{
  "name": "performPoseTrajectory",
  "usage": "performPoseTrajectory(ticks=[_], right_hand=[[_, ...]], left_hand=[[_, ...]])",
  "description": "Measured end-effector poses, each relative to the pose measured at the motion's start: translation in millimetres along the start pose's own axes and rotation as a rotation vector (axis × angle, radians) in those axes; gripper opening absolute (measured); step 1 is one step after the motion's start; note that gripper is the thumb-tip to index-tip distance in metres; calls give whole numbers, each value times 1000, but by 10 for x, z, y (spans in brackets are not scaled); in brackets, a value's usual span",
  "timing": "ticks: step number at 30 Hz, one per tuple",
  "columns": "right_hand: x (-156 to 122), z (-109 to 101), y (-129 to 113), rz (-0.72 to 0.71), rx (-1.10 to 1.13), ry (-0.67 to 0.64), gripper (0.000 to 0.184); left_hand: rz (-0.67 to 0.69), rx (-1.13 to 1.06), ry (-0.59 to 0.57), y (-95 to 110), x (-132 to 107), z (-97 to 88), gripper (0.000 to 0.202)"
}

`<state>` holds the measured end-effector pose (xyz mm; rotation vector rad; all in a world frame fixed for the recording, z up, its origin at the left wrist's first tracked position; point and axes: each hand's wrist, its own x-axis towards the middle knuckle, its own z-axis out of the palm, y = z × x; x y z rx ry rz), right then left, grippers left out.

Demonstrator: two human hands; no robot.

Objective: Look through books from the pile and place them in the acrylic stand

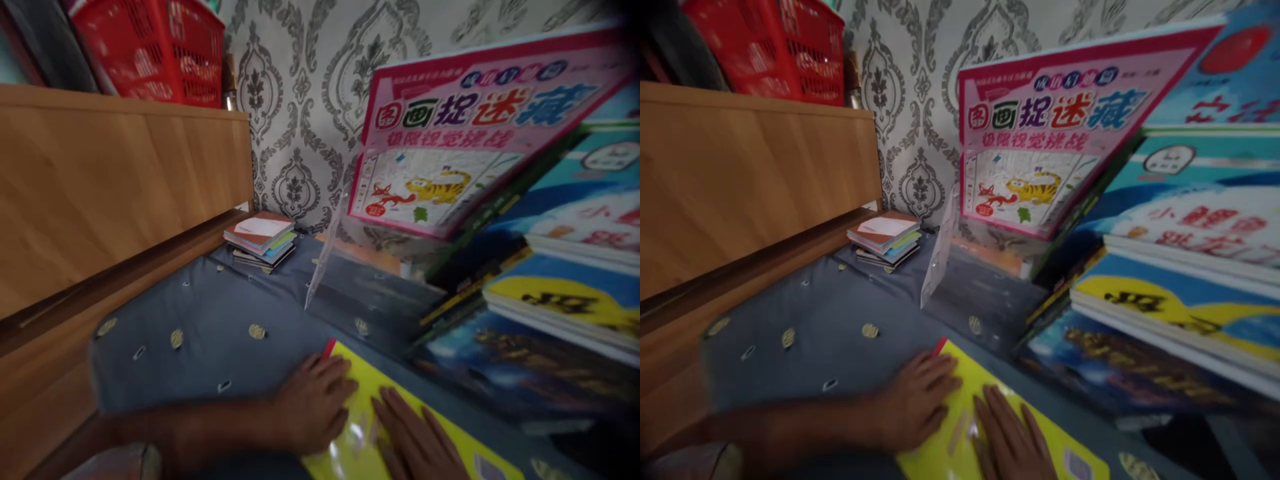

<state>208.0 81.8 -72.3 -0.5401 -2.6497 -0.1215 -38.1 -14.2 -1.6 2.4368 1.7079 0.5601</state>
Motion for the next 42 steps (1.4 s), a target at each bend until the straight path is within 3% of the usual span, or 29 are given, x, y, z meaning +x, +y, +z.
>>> performPoseTrajectory(ticks=[3, 5, 7, 11, 13, 15, 18, 21, 23, 25, 29, 32, 35, 37, 39, 42], right_hand=[[99, -134, -138, 78, 18, -44, 51], [128, -196, -237, 153, 18, -51, 51], [108, -262, -305, 176, 33, -86, 51], [-58, -437, -344, 178, 58, -143, 51], [-154, -527, -360, 182, 71, -154, 51], [-222, -610, -411, 195, 90, -164, 51], [-245, -729, -549, 214, 130, -188, 51], [-207, -815, -663, 236, 170, -199, 49], [-185, -840, -692, 256, 183, -180, 47], [-180, -843, -700, 258, 195, -159, 45], [-195, -830, -697, 240, 204, -135, 43], [-196, -837, -694, 236, 177, -147, 42], [-180, -867, -761, 259, 147, -147, 39], [-155, -897, -900, 251, 146, -112, 36], [-115, -929, -1116, 172, 201, -67, 32], [-26, -969, -1462, -15, 318, -105, 31]], left_hand=[[-38, -9, 5, -102, -143, -91, 59], [-93, 6, -11, -350, -427, -207, 63], [-230, 75, -17, -734, -868, -423, 58], [-722, 262, 42, -1616, -1934, -1024, 60], [-885, 311, 48, -1912, -2382, -1274, 63], [-941, 341, 73, -2046, -2680, -1439, 62], [-936, 378, 83, -2011, -2805, -1545, 57], [-912, 443, 80, -1799, -2597, -1502, 50], [-803, 429, 75, -1545, -2319, -1373, 48], [-624, 347, 46, -1188, -1967, -1162, 46], [-55, -22, -21, -390, -1140, -655, 43], [108, -137, -63, -44, -509, -388, 39], [120, -181, -38, 1, -15, -223, 35], [115, -202, -36, -62, 178, -131, 30], [106, -221, -30, -138, 256, -48, 26], [98, -257, 5, -217, 241, 39, 23]])
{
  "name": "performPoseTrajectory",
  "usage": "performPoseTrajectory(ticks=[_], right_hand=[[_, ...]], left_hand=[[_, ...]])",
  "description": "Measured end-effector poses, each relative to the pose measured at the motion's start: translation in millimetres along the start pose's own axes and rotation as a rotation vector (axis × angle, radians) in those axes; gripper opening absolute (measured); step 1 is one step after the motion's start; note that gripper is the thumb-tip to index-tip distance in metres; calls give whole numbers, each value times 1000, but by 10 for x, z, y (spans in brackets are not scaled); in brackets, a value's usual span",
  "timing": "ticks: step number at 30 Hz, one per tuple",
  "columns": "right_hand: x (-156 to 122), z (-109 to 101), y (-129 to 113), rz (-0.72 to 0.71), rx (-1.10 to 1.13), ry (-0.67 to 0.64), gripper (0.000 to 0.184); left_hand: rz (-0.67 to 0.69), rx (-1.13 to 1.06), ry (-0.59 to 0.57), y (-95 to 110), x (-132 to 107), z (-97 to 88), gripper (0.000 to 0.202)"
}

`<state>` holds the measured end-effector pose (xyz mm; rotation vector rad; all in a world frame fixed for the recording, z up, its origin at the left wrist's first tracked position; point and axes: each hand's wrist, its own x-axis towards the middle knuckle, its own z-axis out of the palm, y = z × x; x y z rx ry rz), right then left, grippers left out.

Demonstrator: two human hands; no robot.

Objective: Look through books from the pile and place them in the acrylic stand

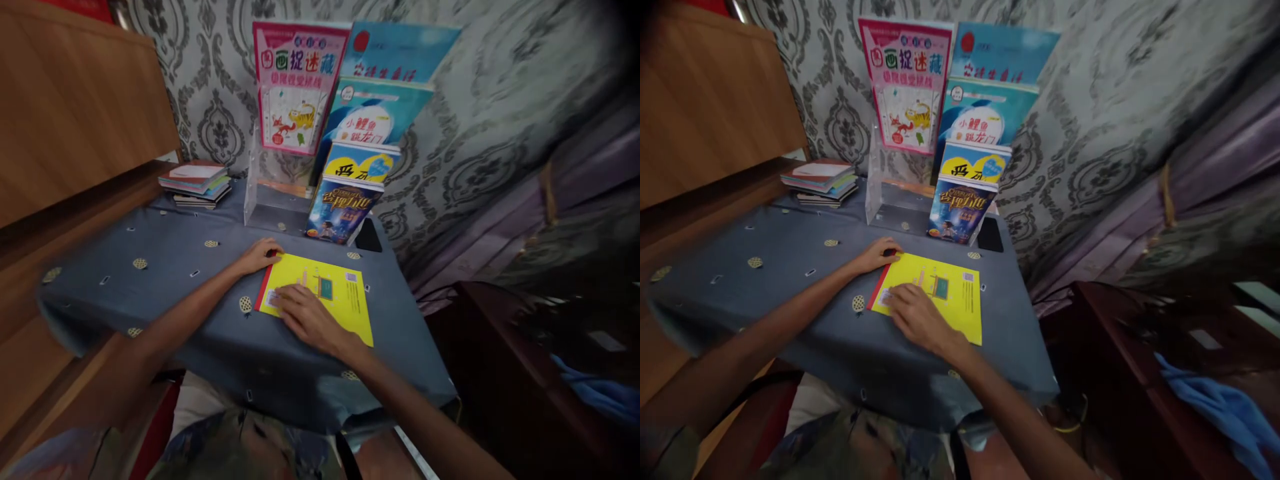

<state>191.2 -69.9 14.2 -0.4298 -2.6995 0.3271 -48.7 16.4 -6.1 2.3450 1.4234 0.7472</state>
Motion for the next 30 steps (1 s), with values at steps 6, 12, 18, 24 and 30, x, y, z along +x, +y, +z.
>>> performPoseTrajectory(ticks=[6, 12, 18, 24, 30], right_hand=[[163, 37, -130, -65, -19, -114, 35], [248, 48, 95, -38, -51, -123, 38], [360, 34, 288, 29, -74, -128, 38], [484, 26, 583, 115, -146, -118, 40], [573, 43, 764, 223, -234, -86, 41]], left_hand=[[72, -44, 47, -61, -25, 27, 19], [101, -84, 31, -65, 19, -16, 18], [32, -158, 70, -64, 7, -32, 30], [-11, -218, 70, -55, -1, -42, 37], [-21, -236, 91, -58, -20, -34, 38]])
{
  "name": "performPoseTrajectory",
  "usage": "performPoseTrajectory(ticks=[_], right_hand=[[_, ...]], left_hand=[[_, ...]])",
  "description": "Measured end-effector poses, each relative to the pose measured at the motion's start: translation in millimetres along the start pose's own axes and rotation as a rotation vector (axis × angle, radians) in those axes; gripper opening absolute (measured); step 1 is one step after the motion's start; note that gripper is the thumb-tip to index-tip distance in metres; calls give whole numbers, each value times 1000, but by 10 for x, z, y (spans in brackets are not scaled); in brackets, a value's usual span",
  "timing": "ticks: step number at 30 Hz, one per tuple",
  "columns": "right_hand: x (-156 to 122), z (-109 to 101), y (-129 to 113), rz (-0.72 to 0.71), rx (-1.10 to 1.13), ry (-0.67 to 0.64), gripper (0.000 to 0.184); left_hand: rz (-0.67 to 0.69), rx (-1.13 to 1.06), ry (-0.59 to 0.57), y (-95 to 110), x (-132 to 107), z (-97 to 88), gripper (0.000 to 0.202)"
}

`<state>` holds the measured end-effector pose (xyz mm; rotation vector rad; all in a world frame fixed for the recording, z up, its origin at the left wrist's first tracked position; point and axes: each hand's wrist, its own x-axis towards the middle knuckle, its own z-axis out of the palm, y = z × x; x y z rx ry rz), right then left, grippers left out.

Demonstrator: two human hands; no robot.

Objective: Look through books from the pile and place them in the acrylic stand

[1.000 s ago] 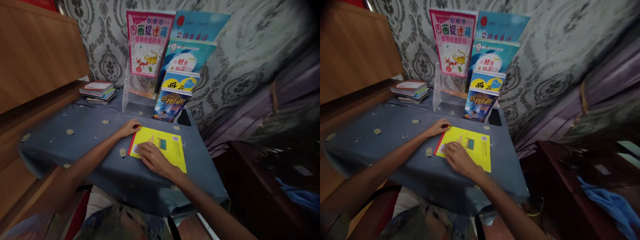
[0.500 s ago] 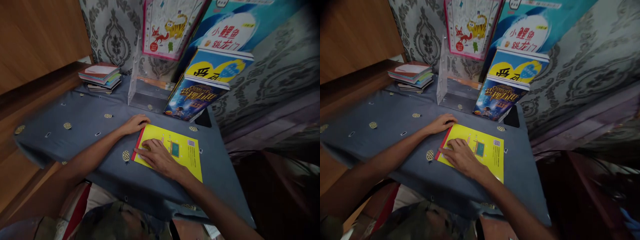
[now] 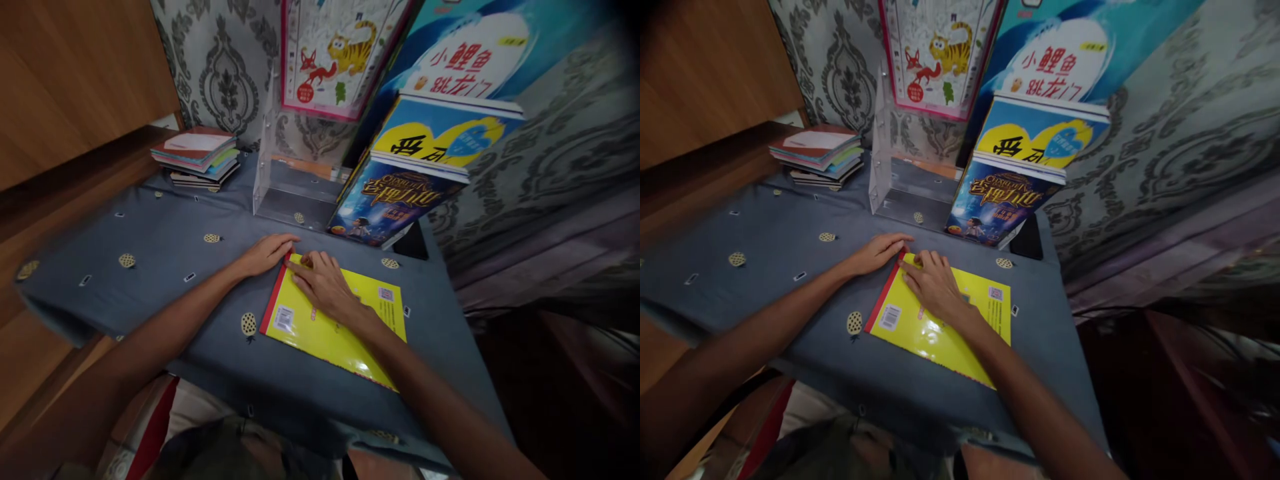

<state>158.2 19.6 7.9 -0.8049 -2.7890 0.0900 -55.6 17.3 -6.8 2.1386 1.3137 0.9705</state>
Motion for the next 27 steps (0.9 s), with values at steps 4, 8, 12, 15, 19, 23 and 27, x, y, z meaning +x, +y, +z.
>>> performPoseTrajectory(ticks=[4, 8, 12, 15, 19, 23, 27], right_hand=[[17, 0, -10, 88, -19, -2, 40], [17, -4, -37, 129, -46, 10, 39], [30, -37, -55, 136, -65, 19, 39], [8, -93, -59, 139, -65, 5, 35], [-185, -150, -20, 175, -71, 3, 30], [-595, -185, 104, 254, -75, 21, 33], [-1049, -232, 293, 403, -94, 73, 36]], left_hand=[[2, 34, 13, 3, -14, 7, 37], [-6, 60, -4, 31, -21, -3, 36], [8, 104, -20, 66, -41, -9, 37], [52, 157, -12, 86, -67, -2, 37], [113, 279, -25, 118, -96, 10, 33], [116, 373, -41, 147, -102, 17, 32], [115, 390, -43, 155, -94, 15, 33]])
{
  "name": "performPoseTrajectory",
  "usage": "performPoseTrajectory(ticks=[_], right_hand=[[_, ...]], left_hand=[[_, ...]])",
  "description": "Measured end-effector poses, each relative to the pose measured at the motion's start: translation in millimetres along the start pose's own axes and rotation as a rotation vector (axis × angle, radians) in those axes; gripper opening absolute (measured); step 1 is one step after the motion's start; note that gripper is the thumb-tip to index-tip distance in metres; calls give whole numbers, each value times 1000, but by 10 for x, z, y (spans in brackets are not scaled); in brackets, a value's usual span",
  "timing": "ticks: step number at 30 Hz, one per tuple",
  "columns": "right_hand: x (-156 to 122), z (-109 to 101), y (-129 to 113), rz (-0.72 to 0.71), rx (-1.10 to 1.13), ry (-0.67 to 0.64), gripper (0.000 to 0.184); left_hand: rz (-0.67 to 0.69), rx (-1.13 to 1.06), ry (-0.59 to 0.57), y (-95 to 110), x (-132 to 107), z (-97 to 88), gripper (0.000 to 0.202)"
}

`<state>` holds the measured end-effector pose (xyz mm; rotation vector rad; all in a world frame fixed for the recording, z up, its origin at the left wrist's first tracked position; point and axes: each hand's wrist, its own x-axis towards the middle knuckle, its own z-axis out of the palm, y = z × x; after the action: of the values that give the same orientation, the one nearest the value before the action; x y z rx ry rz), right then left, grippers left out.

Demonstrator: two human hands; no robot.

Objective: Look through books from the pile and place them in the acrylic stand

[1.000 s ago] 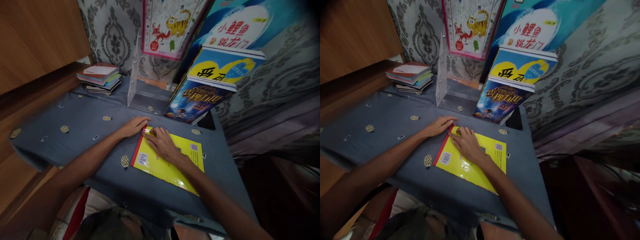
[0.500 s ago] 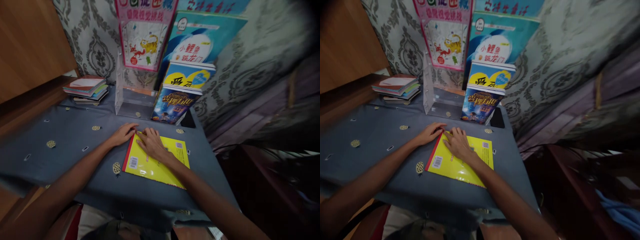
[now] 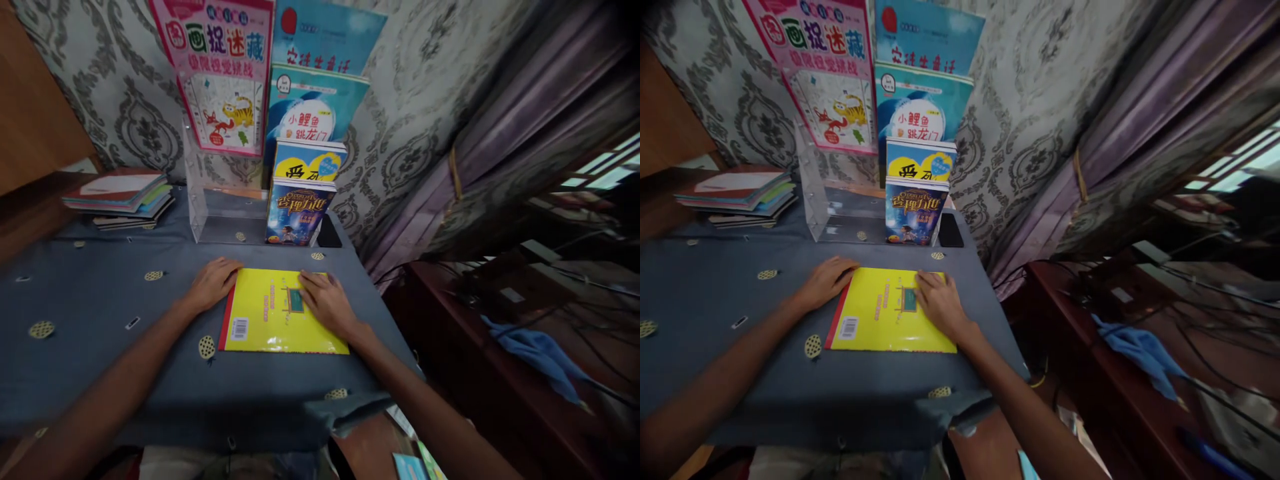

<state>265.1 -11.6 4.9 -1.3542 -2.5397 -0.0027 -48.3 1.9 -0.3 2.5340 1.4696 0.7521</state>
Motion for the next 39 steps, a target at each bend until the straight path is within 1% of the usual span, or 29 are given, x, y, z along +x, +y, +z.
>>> performPoseTrajectory(ticks=[3, 6, 9, 11, 13, 17, 20, 22, 24, 25, 27, 29, 31, 32, 34, 39], right_hand=[[-144, 3, 188, 98, 4, 61, 37], [-160, 57, 255, 77, 32, 133, 38], [-95, 119, 243, 19, 45, 180, 39], [-37, 148, 213, 3, 39, 185, 39], [22, 166, 168, 0, 30, 174, 38], [126, 176, 81, 14, 22, 144, 36], [185, 147, 119, -2, 68, 137, 36], [220, 116, 215, -30, 154, 123, 35], [250, 92, 336, -54, 273, 107, 34], [261, 86, 392, -60, 333, 105, 34], [272, 86, 473, -62, 431, 120, 36], [270, 96, 505, -51, 485, 146, 38], [261, 107, 500, -30, 499, 161, 40], [257, 110, 490, -16, 498, 161, 40], [252, 111, 472, 11, 491, 147, 41], [259, 81, 464, 64, 521, 120, 43]], left_hand=[[-1, 10, -1, 21, 6, -11, 34], [-13, 63, -8, 76, 13, -38, 34], [-34, 147, -26, 135, 18, -73, 33], [-43, 187, -32, 149, 14, -89, 33], [-49, 210, -15, 132, 0, -95, 33], [-46, 243, 61, 48, -43, -107, 34], [-39, 287, 56, 73, -48, -130, 33], [-32, 296, 13, 201, -29, -135, 31], [37, 224, -45, 432, 0, -112, 31], [106, 153, -81, 580, 13, -89, 31], [297, -19, -173, 905, 27, -28, 32], [469, -114, -295, 1215, 25, 37, 33], [562, -156, -377, 1447, 19, 90, 34], [587, -164, -403, 1525, 20, 112, 34], [599, -167, -425, 1605, 37, 147, 35], [607, -129, -440, 1580, 165, 240, 37]])
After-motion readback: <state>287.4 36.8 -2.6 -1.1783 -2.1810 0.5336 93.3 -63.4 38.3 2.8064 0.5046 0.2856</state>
